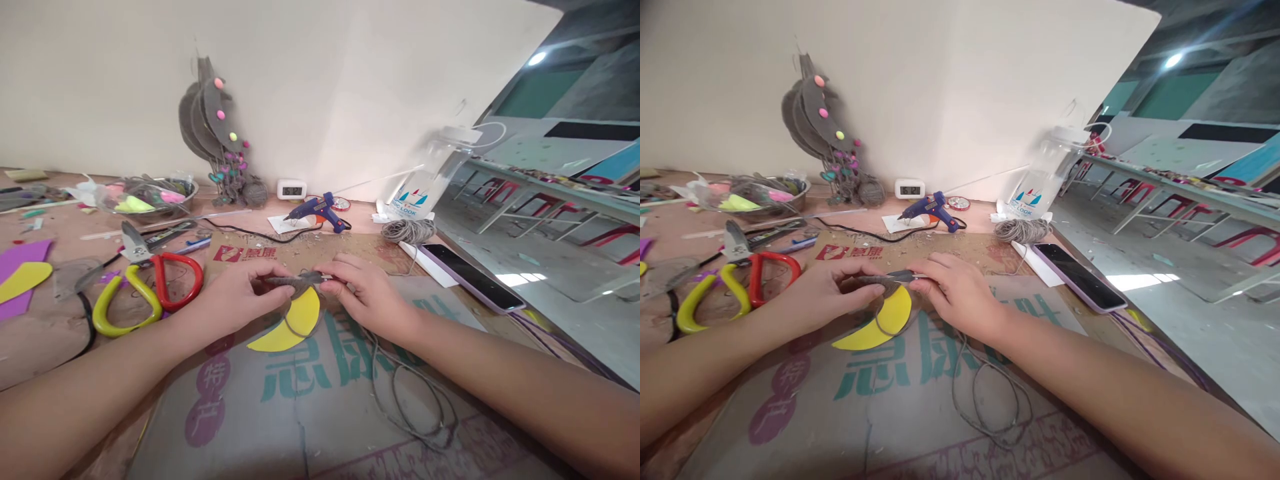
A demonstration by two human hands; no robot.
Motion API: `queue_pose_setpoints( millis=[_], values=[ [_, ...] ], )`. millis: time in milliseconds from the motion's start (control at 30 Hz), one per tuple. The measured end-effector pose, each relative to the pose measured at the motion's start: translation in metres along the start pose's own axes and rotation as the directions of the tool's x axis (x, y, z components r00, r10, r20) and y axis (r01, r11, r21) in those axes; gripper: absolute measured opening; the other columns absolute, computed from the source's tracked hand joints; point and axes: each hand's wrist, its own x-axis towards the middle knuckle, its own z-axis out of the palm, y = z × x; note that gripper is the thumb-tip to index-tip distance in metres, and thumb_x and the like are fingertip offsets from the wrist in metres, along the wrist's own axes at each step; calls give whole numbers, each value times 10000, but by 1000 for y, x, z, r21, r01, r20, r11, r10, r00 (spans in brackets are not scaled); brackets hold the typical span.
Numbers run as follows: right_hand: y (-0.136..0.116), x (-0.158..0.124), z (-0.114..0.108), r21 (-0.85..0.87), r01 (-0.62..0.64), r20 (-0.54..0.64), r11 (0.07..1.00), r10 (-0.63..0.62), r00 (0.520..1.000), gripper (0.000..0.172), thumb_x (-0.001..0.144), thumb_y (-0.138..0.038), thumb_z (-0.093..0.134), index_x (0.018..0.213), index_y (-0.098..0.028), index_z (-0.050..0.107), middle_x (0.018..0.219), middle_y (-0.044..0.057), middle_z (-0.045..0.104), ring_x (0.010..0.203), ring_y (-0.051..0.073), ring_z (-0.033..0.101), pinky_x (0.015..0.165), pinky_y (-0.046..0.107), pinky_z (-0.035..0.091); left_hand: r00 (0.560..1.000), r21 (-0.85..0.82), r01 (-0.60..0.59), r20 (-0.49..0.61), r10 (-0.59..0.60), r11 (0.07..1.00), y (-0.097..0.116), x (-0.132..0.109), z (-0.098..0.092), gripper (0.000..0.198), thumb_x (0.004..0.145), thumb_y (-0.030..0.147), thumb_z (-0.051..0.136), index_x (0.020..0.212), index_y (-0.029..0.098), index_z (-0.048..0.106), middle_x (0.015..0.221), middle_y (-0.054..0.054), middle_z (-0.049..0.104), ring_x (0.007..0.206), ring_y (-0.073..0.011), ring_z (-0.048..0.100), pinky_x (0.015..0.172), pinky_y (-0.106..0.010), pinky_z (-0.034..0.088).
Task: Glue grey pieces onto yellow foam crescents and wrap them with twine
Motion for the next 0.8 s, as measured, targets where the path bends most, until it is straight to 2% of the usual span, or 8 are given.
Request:
queue_pose_setpoints(
  millis=[233,800],
  values=[
    [2,0,1,-22,35,17,999,-35,999,256,907,-295,431,1079,-167,570,840,63,586,814,173,522,654,274,393,1000,57,-9,3,8,998,3,-2,-1,219,743,373,560,854,210,654,720,19,653,665,-132,578,564,-212,434],
    [4,1,3,64,25,16,998,-26,1000,250,907,-290,437,1059,-169,593,847,63,608,816,163,540,690,280,417,999,68,-36,29,34,997,1,-1,-1,194,759,369,562,849,223,651,758,24,660,689,-125,582,590,-211,433]
  ],
)
